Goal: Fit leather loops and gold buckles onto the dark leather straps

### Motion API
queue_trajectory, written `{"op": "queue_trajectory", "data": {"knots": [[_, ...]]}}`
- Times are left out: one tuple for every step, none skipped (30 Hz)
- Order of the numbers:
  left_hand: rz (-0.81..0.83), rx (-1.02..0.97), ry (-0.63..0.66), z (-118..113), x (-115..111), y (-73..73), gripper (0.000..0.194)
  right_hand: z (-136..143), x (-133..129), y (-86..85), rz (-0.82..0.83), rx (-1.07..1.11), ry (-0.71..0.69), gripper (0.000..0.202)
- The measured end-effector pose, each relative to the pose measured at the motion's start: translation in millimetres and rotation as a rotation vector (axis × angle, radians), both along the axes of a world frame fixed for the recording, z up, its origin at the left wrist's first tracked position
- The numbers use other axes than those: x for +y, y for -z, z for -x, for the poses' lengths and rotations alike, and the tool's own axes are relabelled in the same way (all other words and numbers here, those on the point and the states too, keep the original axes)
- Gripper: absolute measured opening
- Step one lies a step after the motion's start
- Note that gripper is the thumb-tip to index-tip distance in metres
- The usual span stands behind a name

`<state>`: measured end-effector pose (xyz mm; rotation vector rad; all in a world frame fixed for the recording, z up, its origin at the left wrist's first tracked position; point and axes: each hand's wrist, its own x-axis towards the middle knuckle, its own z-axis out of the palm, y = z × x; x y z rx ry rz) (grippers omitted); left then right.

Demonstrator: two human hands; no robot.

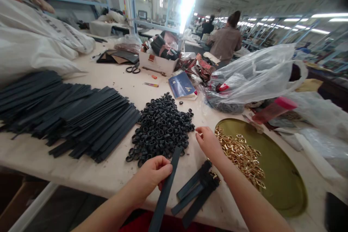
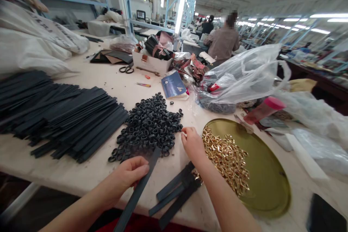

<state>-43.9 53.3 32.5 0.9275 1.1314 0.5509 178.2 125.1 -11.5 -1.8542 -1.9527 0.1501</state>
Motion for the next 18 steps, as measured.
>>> {"op": "queue_trajectory", "data": {"knots": [[0.024, 0.003, -0.010, -0.3, 2.5, 1.8, 0.015, -4.3, 15.2, 8.0, 0.012, -0.029, 0.007, 0.014], [0.047, 0.004, -0.018, -0.7, 4.6, 3.5, 0.013, -6.6, 26.3, 14.8, 0.030, -0.041, -0.002, 0.013], [0.068, 0.005, -0.025, -1.2, 6.1, 5.1, 0.011, -7.5, 33.3, 20.0, 0.041, -0.056, -0.010, 0.012], [0.085, 0.006, -0.033, -1.8, 7.3, 6.3, 0.009, -7.7, 36.5, 23.2, 0.050, -0.071, -0.018, 0.011], [0.096, 0.006, -0.040, -2.3, 8.0, 7.3, 0.009, -7.7, 36.4, 24.4, 0.058, -0.082, -0.029, 0.011], [0.102, 0.005, -0.045, -3.0, 8.2, 7.9, 0.008, -7.9, 33.5, 24.0, 0.065, -0.090, -0.043, 0.012], [0.104, 0.005, -0.047, -3.6, 7.9, 8.2, 0.008, -8.2, 28.6, 22.5, 0.073, -0.096, -0.058, 0.014], [0.103, 0.007, -0.046, -4.3, 7.1, 8.1, 0.007, -8.5, 22.3, 20.6, 0.083, -0.098, -0.075, 0.015], [0.102, 0.013, -0.043, -5.1, 5.7, 7.5, 0.007, -8.8, 15.2, 18.8, 0.095, -0.096, -0.093, 0.015], [0.103, 0.017, -0.038, -6.1, 3.7, 6.7, 0.006, -8.8, 8.1, 17.6, 0.108, -0.089, -0.108, 0.014], [0.109, 0.015, -0.031, -7.1, 1.0, 5.5, 0.005, -8.4, 1.4, 17.0, 0.122, -0.077, -0.118, 0.012], [0.120, 0.003, -0.025, -8.3, -2.3, 4.0, 0.004, -7.7, -4.4, 17.2, 0.133, -0.060, -0.119, 0.008], [0.132, -0.013, -0.018, -9.4, -6.0, 2.5, 0.004, -6.7, -9.0, 17.7, 0.143, -0.039, -0.112, 0.005], [0.142, -0.030, -0.008, -10.6, -10.1, 1.1, 0.005, -5.6, -12.6, 18.1, 0.151, -0.015, -0.099, 0.006], [0.136, -0.042, 0.002, -11.5, -14.3, -0.1, 0.006, -4.3, -15.3, 17.7, 0.160, 0.012, -0.085, 0.008], [0.106, -0.045, 0.010, -12.2, -18.4, -0.8, 0.006, -3.0, -17.8, 16.2, 0.168, 0.042, -0.071, 0.007], [0.050, -0.035, 0.019, -12.5, -22.2, -1.0, 0.006, -1.4, -20.7, 13.3, 0.178, 0.075, -0.059, 0.003], [-0.028, -0.015, 0.026, -12.6, -25.6, -0.8, 0.006, 0.4, -24.9, 8.8, 0.186, 0.107, -0.050, 0.003]]}}
